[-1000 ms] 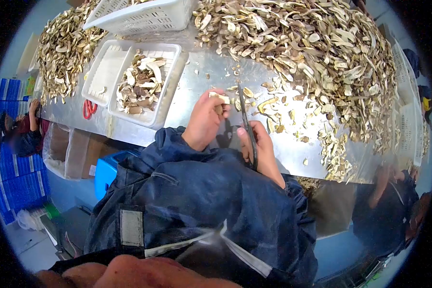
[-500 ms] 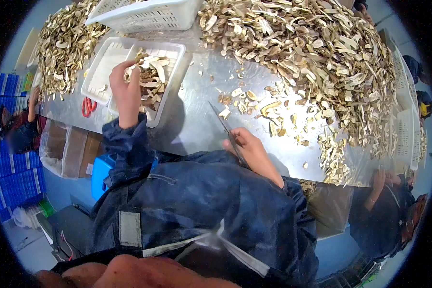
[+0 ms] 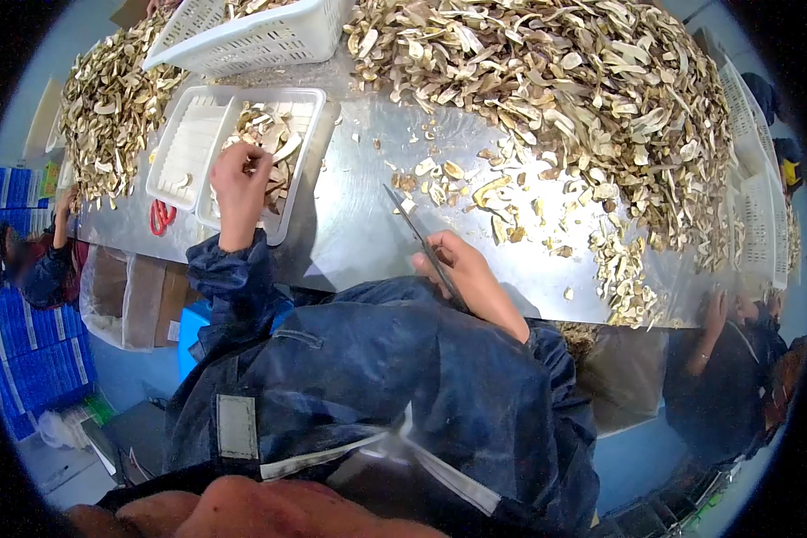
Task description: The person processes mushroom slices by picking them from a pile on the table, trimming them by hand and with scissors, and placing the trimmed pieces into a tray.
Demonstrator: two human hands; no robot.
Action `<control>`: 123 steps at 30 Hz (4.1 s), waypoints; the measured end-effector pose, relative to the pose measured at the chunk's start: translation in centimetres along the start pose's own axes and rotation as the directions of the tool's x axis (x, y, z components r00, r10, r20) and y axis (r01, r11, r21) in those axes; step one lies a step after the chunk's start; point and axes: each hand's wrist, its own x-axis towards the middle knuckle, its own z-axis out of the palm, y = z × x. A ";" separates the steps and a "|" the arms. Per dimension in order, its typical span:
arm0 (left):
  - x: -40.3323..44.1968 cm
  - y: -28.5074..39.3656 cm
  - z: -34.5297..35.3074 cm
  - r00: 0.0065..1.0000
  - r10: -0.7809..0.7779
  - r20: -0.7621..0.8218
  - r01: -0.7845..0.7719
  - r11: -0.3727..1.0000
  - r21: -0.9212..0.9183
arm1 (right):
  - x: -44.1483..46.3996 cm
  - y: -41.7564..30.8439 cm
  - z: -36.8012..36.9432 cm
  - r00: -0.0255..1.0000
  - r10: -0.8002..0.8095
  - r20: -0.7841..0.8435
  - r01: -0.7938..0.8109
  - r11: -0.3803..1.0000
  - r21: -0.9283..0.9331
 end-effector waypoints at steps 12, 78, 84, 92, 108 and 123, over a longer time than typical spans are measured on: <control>7.1 -1.2 3.6 0.982 -0.079 0.172 0.009 0.926 0.378 | 0.4 1.5 -0.4 0.999 -0.040 -0.009 0.041 0.997 0.072; -5.2 13.7 2.3 0.755 -0.191 0.627 0.627 -0.068 -0.776 | 0.8 0.2 -0.1 0.936 -0.343 -0.079 0.330 0.934 -0.137; -5.9 14.8 2.6 0.739 -0.175 0.650 0.656 -0.030 -0.754 | 0.3 -0.2 0.1 0.932 -0.347 -0.104 0.339 0.937 -0.089; -6.5 13.2 3.2 0.678 -0.154 0.719 0.703 -0.149 -0.695 | 0.0 -0.5 0.3 0.968 -0.234 -0.094 0.218 0.963 -0.155; -2.4 6.3 -1.7 0.916 -0.394 0.081 0.290 0.508 -0.811 | 0.6 -0.7 0.6 0.989 -0.146 -0.009 0.139 0.961 -0.239; 0.6 10.5 4.4 0.983 0.062 0.172 0.049 0.814 -0.578 | 1.0 2.1 -2.6 0.956 -0.137 -0.260 0.161 0.984 0.076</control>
